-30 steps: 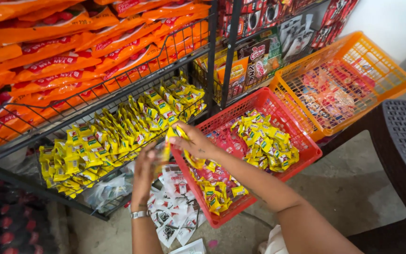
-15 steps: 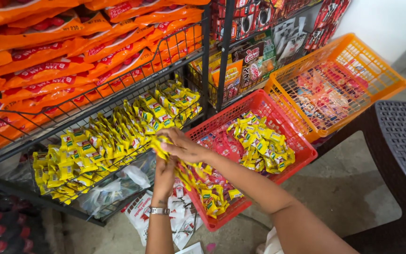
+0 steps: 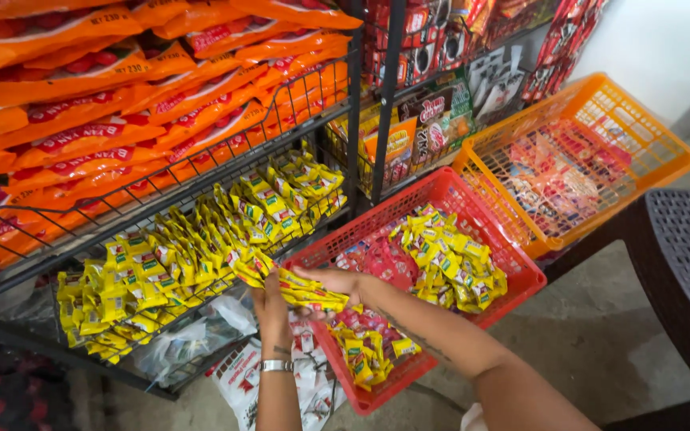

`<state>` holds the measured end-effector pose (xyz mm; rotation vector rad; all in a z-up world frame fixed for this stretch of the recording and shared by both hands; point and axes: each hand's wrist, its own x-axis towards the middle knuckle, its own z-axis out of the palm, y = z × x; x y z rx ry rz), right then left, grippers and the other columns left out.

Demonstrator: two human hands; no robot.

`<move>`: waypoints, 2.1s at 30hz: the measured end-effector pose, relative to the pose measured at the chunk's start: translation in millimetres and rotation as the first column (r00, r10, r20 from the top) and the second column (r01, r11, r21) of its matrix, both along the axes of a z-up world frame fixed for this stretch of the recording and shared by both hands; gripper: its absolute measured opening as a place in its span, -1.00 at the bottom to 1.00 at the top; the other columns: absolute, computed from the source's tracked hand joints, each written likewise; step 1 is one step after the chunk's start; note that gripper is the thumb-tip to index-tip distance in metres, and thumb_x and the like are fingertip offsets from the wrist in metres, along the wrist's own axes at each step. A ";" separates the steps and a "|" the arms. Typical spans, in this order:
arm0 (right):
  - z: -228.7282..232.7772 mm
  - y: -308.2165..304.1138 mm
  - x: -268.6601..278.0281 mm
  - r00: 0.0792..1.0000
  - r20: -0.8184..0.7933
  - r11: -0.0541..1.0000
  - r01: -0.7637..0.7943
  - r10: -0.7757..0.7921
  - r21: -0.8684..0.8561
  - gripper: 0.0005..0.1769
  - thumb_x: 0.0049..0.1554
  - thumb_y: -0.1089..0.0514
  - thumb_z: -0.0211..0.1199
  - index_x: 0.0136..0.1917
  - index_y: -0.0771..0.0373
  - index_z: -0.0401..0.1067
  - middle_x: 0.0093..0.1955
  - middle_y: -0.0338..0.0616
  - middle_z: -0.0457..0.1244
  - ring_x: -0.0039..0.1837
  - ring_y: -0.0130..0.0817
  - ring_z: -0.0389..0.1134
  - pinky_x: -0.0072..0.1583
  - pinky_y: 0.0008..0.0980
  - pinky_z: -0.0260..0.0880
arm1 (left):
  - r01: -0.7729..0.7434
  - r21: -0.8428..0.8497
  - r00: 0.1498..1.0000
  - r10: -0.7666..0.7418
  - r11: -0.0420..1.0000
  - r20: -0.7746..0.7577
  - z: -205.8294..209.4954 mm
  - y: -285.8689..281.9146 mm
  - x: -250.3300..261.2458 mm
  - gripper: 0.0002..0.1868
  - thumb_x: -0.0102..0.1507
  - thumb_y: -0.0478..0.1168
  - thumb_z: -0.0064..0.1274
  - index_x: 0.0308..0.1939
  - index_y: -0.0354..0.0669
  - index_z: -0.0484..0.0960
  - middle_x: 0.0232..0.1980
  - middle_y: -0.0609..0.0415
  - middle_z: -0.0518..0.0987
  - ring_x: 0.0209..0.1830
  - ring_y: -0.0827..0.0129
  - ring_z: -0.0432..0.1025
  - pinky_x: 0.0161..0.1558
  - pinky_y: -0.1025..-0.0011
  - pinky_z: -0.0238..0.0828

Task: The person sits on the floor in a store aisle and transfers small yellow snack packets from a red plastic basket to a wire shelf. They pick up the packets from the basket and arrange them neatly in rows on the shelf.

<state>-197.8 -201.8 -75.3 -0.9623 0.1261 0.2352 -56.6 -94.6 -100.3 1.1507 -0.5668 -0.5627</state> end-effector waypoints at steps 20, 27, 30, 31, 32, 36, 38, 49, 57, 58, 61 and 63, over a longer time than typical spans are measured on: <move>15.5 -297.3 108.2 0.530 0.623 0.078 0.794 -0.576 -0.603 -0.55 0.31 -0.10 0.14 0.22 0.32 0.44 0.14 0.20 0.32 0.07 -0.09 0.33 0.05 -0.08 0.36 | 0.216 -0.039 0.927 -0.218 0.976 -0.306 46.7 33.0 42.2 -0.48 0.35 0.09 -0.14 0.29 -0.11 0.45 0.14 0.09 0.55 0.22 0.34 0.43 0.16 0.29 0.26; 80.6 -151.2 80.6 0.736 0.327 -0.491 -0.009 -0.593 -0.871 -0.21 0.18 -0.26 0.04 0.56 0.13 0.09 0.50 0.41 -0.05 0.43 0.41 0.04 0.25 0.24 0.17 | 0.191 0.072 0.942 -0.162 0.979 -0.295 38.6 29.2 49.3 -0.54 0.37 -0.04 -0.12 0.29 -0.17 0.48 0.12 0.06 0.56 0.14 0.32 0.42 0.11 0.33 0.32; 50.9 -151.9 83.7 0.699 0.404 -0.591 -0.034 -0.590 -0.806 -0.21 0.22 -0.29 -0.02 0.60 0.10 0.07 0.54 0.28 -0.04 0.53 0.35 0.04 0.36 0.31 0.10 | 0.193 0.065 0.932 -0.163 0.979 -0.322 43.8 31.2 47.6 -0.54 0.35 -0.04 -0.09 0.28 -0.15 0.48 0.13 0.09 0.57 0.14 0.36 0.45 0.14 0.34 0.33; 55.7 -145.0 80.3 0.694 0.396 -0.584 -0.043 -0.601 -0.811 -0.21 0.22 -0.29 -0.02 0.60 0.10 0.07 0.54 0.28 -0.04 0.53 0.35 0.04 0.36 0.31 0.10 | 0.205 0.073 0.929 -0.171 0.976 -0.327 39.7 28.8 51.9 -0.54 0.35 -0.04 -0.09 0.28 -0.15 0.48 0.13 0.09 0.57 0.14 0.36 0.45 0.14 0.34 0.33; 58.0 -136.7 74.1 0.733 0.400 -0.596 -0.010 -0.550 -0.803 -0.23 0.24 -0.31 -0.03 0.58 0.10 0.12 0.58 0.22 -0.05 0.52 0.35 0.04 0.40 0.32 0.07 | 0.205 0.051 0.927 -0.177 0.977 -0.331 32.9 28.2 52.7 -0.54 0.36 -0.03 -0.08 0.28 -0.15 0.48 0.14 0.08 0.56 0.13 0.37 0.45 0.14 0.34 0.33; 77.3 -125.8 57.4 0.780 0.413 -0.612 0.048 -0.470 -0.789 -0.28 0.22 -0.42 -0.07 0.46 0.01 0.27 0.62 0.10 -0.08 0.56 0.28 0.00 0.40 0.37 -0.02 | 0.219 0.002 0.924 -0.206 0.976 -0.321 28.6 26.2 45.2 -0.56 0.37 -0.04 -0.05 0.28 -0.14 0.47 0.13 0.10 0.55 0.09 0.37 0.45 0.12 0.34 0.34; 86.1 -115.2 41.7 0.771 0.443 -0.610 0.090 -0.457 -0.787 -0.31 0.22 -0.39 -0.01 0.42 0.04 0.33 0.60 0.16 -0.04 0.57 0.33 -0.04 0.38 0.43 -0.07 | 0.245 0.006 0.923 -0.231 0.969 -0.308 29.6 22.9 37.0 -0.57 0.38 -0.04 -0.05 0.27 -0.12 0.48 0.13 0.12 0.56 0.07 0.40 0.43 0.12 0.37 0.33; -38.8 -139.3 -193.4 0.663 0.513 -0.323 0.399 -0.544 -0.858 -0.73 0.14 0.02 0.31 0.04 0.19 0.57 -0.08 -0.06 0.43 -0.04 -0.15 0.51 0.03 -0.23 0.49 | 0.423 0.131 0.901 -0.401 0.897 -0.166 32.8 7.7 -10.8 -0.66 0.37 -0.08 -0.03 0.20 -0.05 0.53 0.09 0.22 0.56 0.06 0.51 0.42 0.04 0.47 0.28; -16.6 -96.4 -226.3 0.477 0.167 -0.356 -0.339 -0.863 -0.871 -0.17 -0.18 -0.14 0.54 0.33 0.10 0.41 0.35 0.21 0.18 0.31 0.18 0.26 0.22 0.08 0.33 | 0.559 0.200 0.828 -0.554 0.805 -0.082 2.4 -20.7 -49.5 -0.65 0.37 -0.09 0.01 0.20 -0.09 0.55 0.04 0.19 0.57 0.01 0.52 0.41 0.02 0.49 0.28; -8.1 -86.5 -218.0 0.475 0.173 -0.360 -0.337 -0.863 -0.870 -0.17 -0.18 -0.14 0.54 0.33 0.10 0.41 0.35 0.21 0.18 0.31 0.18 0.26 0.22 0.08 0.33 | 0.560 0.198 0.827 -0.556 0.805 -0.077 6.4 -20.7 -51.8 -0.65 0.37 -0.09 0.01 0.20 -0.09 0.55 0.04 0.19 0.57 0.01 0.52 0.41 0.02 0.49 0.28; -16.0 -82.5 -203.7 0.511 0.155 -0.434 -0.488 -0.845 -0.757 -0.10 -0.26 -0.22 0.58 0.30 0.08 0.42 0.36 0.24 0.16 0.35 0.30 0.22 0.22 0.24 0.30 | 0.566 0.204 0.823 -0.563 0.799 -0.077 15.7 -19.4 -55.2 -0.66 0.32 -0.09 0.02 0.14 -0.06 0.58 0.04 0.26 0.58 0.01 0.52 0.45 0.05 0.50 0.35; -69.0 -110.0 -210.7 0.592 0.159 -0.498 -0.469 -0.790 -0.729 -0.47 -0.09 -0.02 0.44 0.15 0.15 0.52 0.17 0.11 0.33 0.18 0.07 0.38 0.14 0.03 0.41 | 0.528 0.266 0.843 -0.535 0.807 -0.049 17.1 -14.2 -54.4 -0.67 0.34 -0.07 0.01 0.15 -0.05 0.60 0.02 0.24 0.58 0.02 0.55 0.42 -0.01 0.51 0.28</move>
